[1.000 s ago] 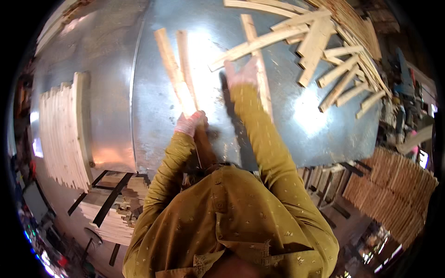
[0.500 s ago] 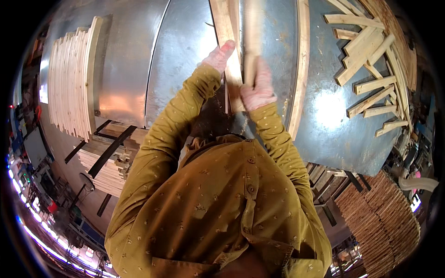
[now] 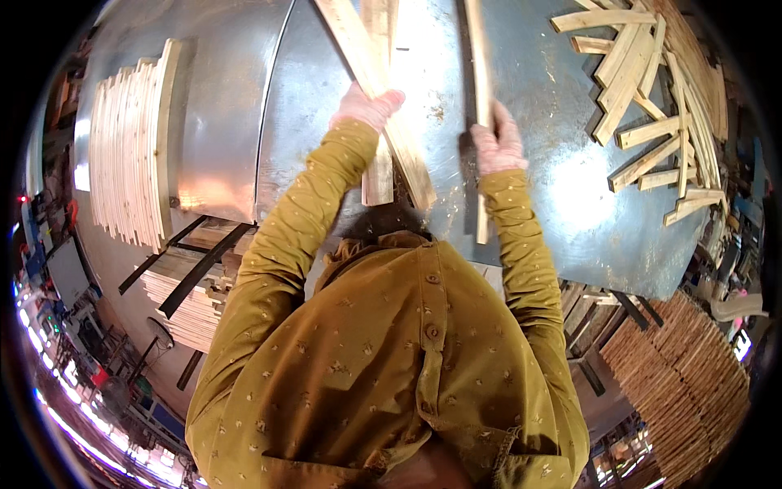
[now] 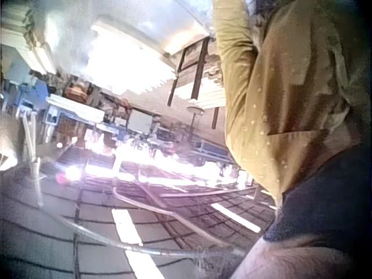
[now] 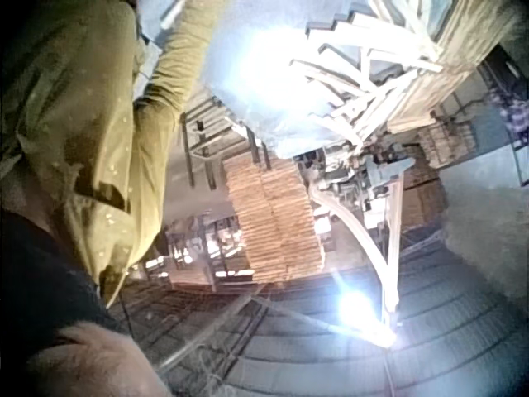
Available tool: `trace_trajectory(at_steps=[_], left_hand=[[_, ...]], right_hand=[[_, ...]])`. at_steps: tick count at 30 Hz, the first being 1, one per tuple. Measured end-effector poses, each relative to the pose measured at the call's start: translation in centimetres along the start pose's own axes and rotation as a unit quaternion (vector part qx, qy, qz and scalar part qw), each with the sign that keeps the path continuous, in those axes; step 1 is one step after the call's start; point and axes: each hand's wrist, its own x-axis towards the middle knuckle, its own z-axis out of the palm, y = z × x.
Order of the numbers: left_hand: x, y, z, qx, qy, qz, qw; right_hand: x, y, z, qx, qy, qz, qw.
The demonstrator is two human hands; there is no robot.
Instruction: The person sorts and stacks thin wooden strips on a metal table. They pick up individual strips or small groups, align them, and place them into neat piles. The person occasionally moves stacks to different locations on the table.
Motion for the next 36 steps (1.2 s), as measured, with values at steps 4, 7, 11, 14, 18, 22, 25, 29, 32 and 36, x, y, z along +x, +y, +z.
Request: trace_trajectory(at_steps=[4,7,11,14,18,22,25,29,32,36], left_hand=[[2.3,-7.6,0.0,-0.101,-0.036,0.065,0.992],[-3.1,-1.9,0.6,-0.207,-0.12,-0.015,0.971],[-6.2,-1.5,0.0,-0.264,-0.156,0.001,0.952],[-5.2,-0.2,1.0,-0.19,-0.162,-0.025,0.968],[-3.4,-1.8,1.8,-0.208,-0.113,-0.003,0.972],[-3.3,-0.5,-1.6,-0.283,-0.112,-0.042,0.952],[-0.9,-3.1,-4.4,0.057,0.129,0.116,0.983],[-3.2,-0.6,-6.7,0.393,0.151,0.043,0.906],[-5.2,0.5,-6.2,0.378,0.119,0.012,0.918],[-4.5,-1.2,-4.6,0.451,0.15,0.005,0.88]], right_hand=[[-2.3,-2.0,7.6,-0.1,-0.188,-0.107,0.971],[-0.5,2.9,7.1,0.159,-0.216,0.071,0.961],[-0.6,6.0,5.5,0.529,-0.277,0.283,0.75],[-1.8,1.6,5.2,0.592,-0.319,0.254,0.695],[-1.7,1.6,4.6,0.56,-0.384,0.204,0.706],[-1.6,1.9,4.1,0.654,-0.393,0.222,0.607],[-1.9,0.8,3.2,0.619,-0.375,0.231,0.65],[-0.7,2.7,1.5,0.455,-0.356,0.19,0.794],[-0.5,3.3,1.9,0.355,-0.317,0.137,0.869],[0.4,5.8,2.5,0.319,-0.276,0.161,0.892]])
